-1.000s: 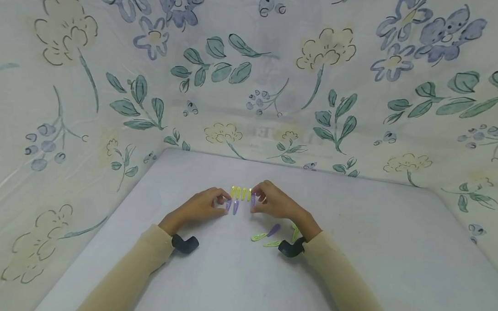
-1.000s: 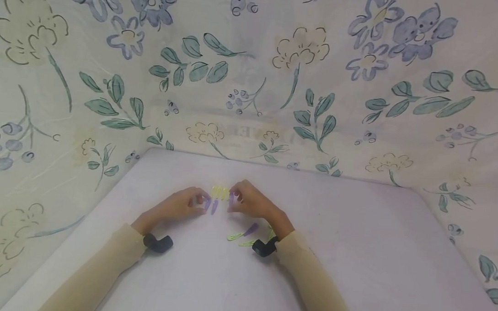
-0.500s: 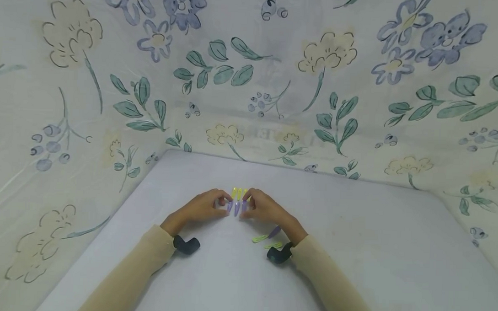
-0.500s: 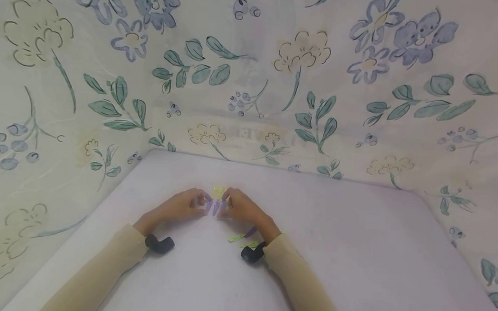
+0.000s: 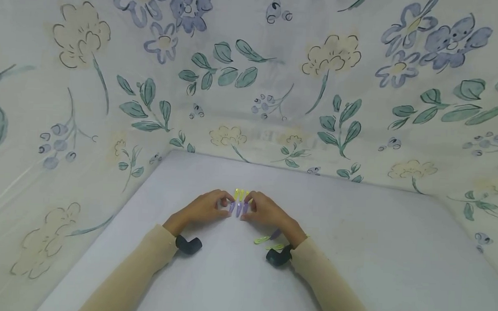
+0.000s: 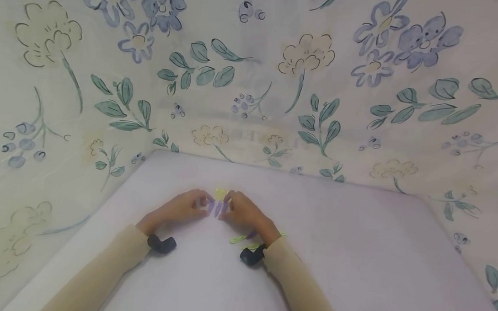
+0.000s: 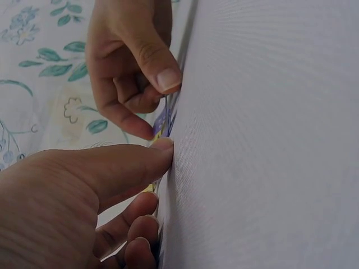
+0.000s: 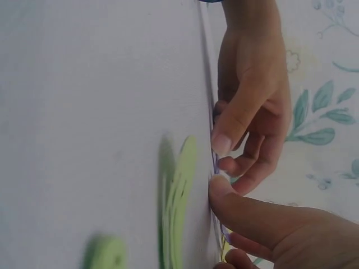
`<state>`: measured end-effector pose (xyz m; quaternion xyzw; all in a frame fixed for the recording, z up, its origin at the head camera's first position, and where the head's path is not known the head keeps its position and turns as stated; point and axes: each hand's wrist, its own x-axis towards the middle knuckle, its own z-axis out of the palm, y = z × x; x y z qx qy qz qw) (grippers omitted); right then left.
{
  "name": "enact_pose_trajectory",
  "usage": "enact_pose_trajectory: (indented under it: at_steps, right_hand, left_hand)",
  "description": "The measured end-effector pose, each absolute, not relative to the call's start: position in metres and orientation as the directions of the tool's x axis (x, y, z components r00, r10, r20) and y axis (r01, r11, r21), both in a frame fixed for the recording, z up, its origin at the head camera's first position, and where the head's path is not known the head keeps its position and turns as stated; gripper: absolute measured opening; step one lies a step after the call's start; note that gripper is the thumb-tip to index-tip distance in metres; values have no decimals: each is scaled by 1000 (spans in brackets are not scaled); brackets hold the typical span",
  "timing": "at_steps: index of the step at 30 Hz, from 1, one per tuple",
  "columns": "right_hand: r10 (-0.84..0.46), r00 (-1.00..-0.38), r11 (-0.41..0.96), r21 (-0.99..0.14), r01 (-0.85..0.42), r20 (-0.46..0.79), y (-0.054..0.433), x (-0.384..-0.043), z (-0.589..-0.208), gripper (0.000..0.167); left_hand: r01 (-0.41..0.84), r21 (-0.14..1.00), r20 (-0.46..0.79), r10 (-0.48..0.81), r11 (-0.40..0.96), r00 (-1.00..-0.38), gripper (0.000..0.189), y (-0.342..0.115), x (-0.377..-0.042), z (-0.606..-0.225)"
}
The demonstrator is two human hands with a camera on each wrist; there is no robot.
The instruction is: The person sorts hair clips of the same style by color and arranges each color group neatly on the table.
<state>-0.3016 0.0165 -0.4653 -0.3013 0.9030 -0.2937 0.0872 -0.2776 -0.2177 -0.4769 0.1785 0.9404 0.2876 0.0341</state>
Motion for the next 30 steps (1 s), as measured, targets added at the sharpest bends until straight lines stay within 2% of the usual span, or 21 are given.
enact_pose_trajectory:
  at_steps: [30]
  right_hand:
    - [-632,-774,627,-563,-539,37,22,-302,-464,46]
  left_hand:
    - [281,559,8,334,780,-942,40,-216,-283,-478]
